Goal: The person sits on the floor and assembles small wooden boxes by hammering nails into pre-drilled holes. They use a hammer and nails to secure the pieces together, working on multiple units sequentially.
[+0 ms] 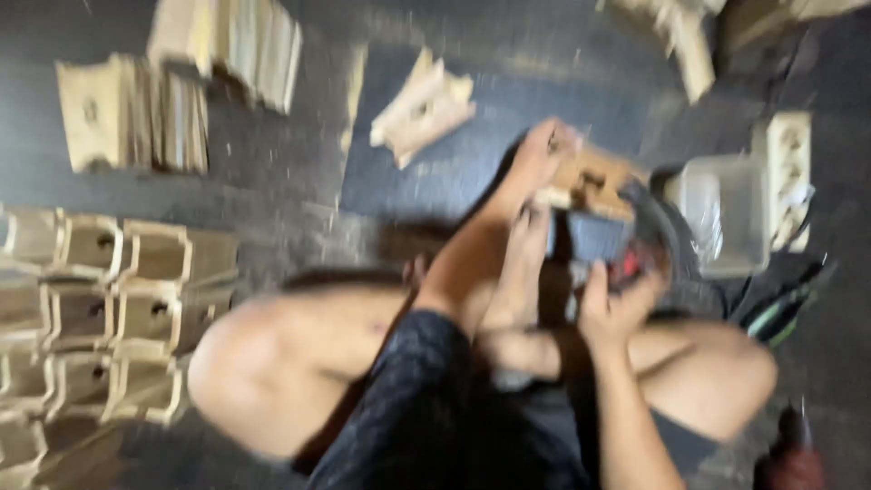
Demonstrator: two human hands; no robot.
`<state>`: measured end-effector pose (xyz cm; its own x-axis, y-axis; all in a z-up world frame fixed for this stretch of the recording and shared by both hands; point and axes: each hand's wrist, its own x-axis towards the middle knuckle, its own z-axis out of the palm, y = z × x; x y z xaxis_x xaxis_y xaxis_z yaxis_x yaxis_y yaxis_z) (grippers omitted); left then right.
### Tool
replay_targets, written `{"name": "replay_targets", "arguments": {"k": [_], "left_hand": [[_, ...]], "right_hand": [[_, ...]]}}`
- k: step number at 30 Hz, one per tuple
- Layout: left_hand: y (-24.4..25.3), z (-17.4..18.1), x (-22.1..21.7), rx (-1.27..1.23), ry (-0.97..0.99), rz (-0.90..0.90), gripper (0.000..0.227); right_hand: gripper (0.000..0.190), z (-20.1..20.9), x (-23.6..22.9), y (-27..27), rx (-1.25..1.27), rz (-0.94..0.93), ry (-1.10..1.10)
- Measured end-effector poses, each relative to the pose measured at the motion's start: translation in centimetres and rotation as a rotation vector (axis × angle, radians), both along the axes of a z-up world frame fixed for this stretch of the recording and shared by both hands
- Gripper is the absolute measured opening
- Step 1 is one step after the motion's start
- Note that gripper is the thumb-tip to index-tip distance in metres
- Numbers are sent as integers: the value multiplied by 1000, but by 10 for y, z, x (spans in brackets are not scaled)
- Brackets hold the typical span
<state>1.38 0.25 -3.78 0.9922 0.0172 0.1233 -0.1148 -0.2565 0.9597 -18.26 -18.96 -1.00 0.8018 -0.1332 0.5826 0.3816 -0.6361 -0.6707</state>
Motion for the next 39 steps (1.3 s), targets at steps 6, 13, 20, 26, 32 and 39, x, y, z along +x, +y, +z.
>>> {"name": "replay_targets", "arguments": {"k": [6, 13, 20, 26, 32, 39], "left_hand": [[-15, -43, 13, -42, -10, -31, 31], [-3, -34, 6, -121, 120, -6, 33], [5, 0, 3, -188, 89, 59, 16], [6, 8, 29, -87, -62, 14, 20], [-10, -34, 56, -34, -145, 6, 26], [-26, -54, 10, -67, -72, 6, 27]], "right_hand": [[74, 58, 0, 28, 42, -48, 202], [68, 72, -4, 41, -5, -80, 349], [47, 23, 8, 29, 9, 43, 274], [58, 22, 27, 36, -9, 90, 194], [70, 57, 30, 28, -64, 61, 322], [80, 46, -9, 14, -36, -47, 214]]}}
